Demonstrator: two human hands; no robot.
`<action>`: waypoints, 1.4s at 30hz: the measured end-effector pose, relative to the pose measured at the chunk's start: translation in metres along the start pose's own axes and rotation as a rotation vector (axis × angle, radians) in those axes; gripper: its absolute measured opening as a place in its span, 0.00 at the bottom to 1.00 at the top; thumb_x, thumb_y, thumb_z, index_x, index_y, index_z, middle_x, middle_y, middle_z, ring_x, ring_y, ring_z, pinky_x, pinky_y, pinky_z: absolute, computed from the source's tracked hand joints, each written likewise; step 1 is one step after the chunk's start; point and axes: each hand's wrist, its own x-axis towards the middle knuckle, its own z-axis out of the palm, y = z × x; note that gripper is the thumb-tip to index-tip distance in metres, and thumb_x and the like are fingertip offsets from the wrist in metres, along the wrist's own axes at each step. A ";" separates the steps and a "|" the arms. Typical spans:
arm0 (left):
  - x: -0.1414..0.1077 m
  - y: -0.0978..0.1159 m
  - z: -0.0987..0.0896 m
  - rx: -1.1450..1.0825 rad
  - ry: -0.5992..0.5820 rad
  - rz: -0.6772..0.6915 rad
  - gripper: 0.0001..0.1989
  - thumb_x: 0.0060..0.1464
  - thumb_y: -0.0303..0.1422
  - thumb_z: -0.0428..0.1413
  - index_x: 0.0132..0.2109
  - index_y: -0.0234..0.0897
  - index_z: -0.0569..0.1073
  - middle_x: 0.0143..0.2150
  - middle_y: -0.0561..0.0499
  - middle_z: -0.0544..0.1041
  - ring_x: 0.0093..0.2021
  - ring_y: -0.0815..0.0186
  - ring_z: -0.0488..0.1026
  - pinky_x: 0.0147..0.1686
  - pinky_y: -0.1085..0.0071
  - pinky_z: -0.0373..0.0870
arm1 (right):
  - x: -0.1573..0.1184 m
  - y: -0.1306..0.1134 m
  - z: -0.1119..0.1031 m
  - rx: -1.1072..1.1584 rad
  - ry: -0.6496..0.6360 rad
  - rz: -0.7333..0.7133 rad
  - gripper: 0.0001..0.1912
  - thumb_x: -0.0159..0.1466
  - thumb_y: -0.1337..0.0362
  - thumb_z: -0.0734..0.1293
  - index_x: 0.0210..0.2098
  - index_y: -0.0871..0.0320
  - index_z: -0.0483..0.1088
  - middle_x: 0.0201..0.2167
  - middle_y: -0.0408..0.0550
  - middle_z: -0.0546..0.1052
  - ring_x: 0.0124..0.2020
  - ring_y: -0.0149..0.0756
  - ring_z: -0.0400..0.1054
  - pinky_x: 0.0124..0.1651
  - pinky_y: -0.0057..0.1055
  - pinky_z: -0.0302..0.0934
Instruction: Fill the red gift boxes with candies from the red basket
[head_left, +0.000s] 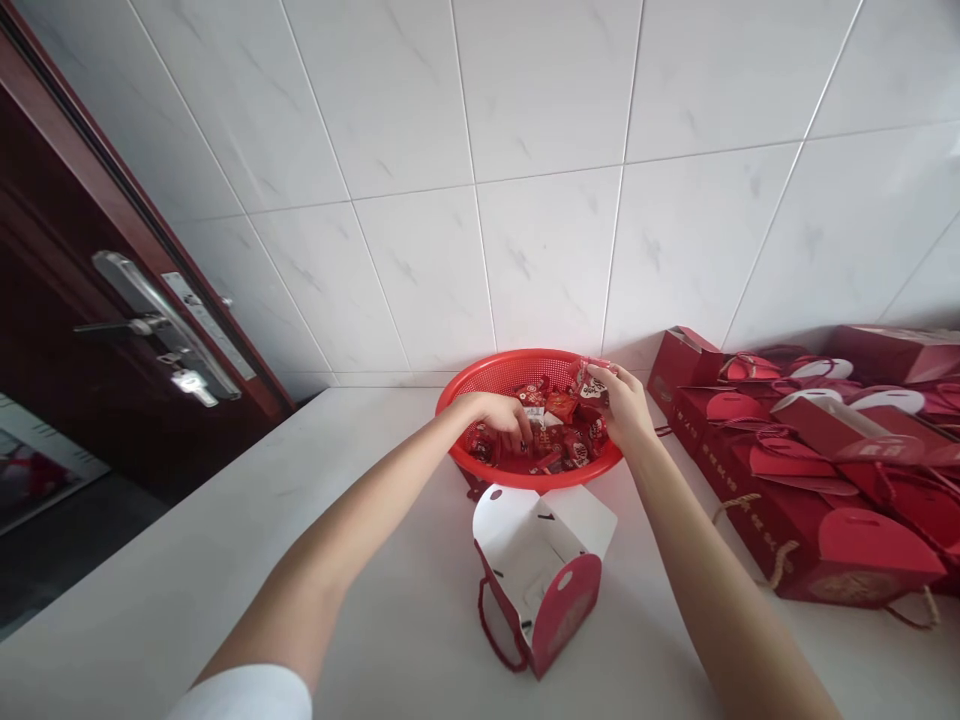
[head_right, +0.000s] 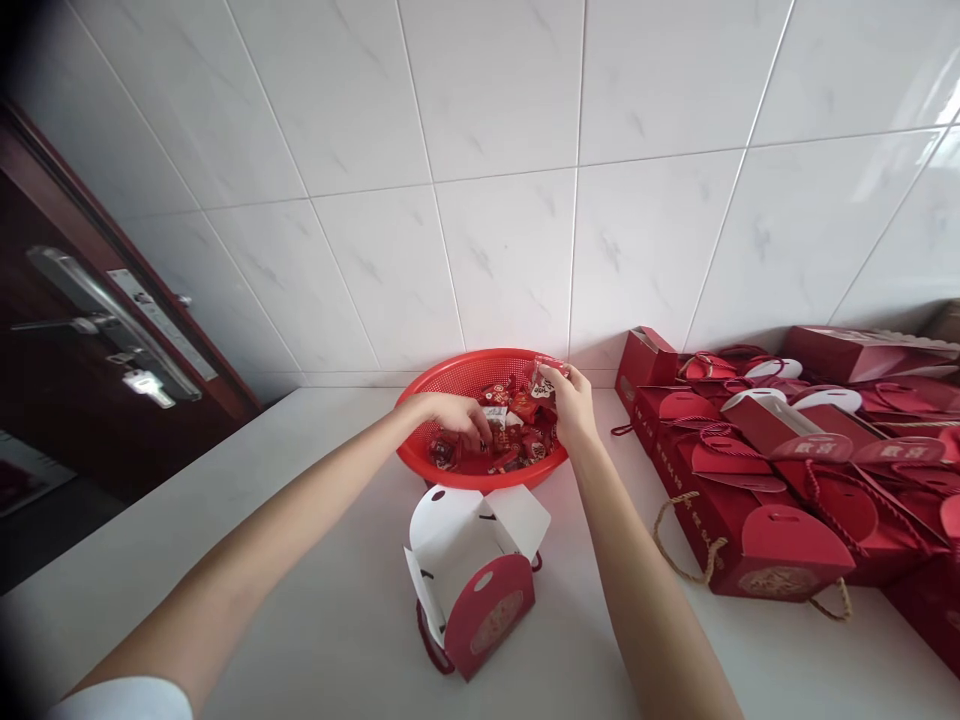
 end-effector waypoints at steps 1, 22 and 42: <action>0.001 -0.005 -0.001 0.032 0.085 -0.004 0.19 0.45 0.27 0.60 0.45 0.45 0.83 0.47 0.52 0.84 0.50 0.58 0.78 0.44 0.74 0.74 | 0.000 0.000 0.000 0.001 -0.003 0.000 0.11 0.44 0.62 0.77 0.25 0.57 0.74 0.23 0.42 0.78 0.24 0.33 0.72 0.25 0.27 0.66; 0.010 -0.042 0.000 -0.033 0.637 -0.096 0.14 0.53 0.24 0.52 0.37 0.38 0.83 0.37 0.49 0.83 0.36 0.62 0.79 0.35 0.73 0.71 | -0.001 0.000 0.001 -0.014 -0.018 -0.017 0.10 0.45 0.63 0.76 0.26 0.57 0.74 0.24 0.43 0.79 0.26 0.36 0.74 0.30 0.30 0.69; 0.028 -0.001 0.010 0.281 0.451 0.163 0.14 0.53 0.24 0.56 0.44 0.41 0.81 0.46 0.51 0.82 0.45 0.61 0.77 0.41 0.73 0.69 | 0.002 0.002 -0.002 -0.055 -0.036 -0.015 0.13 0.44 0.60 0.76 0.28 0.57 0.75 0.24 0.42 0.79 0.26 0.37 0.74 0.30 0.32 0.69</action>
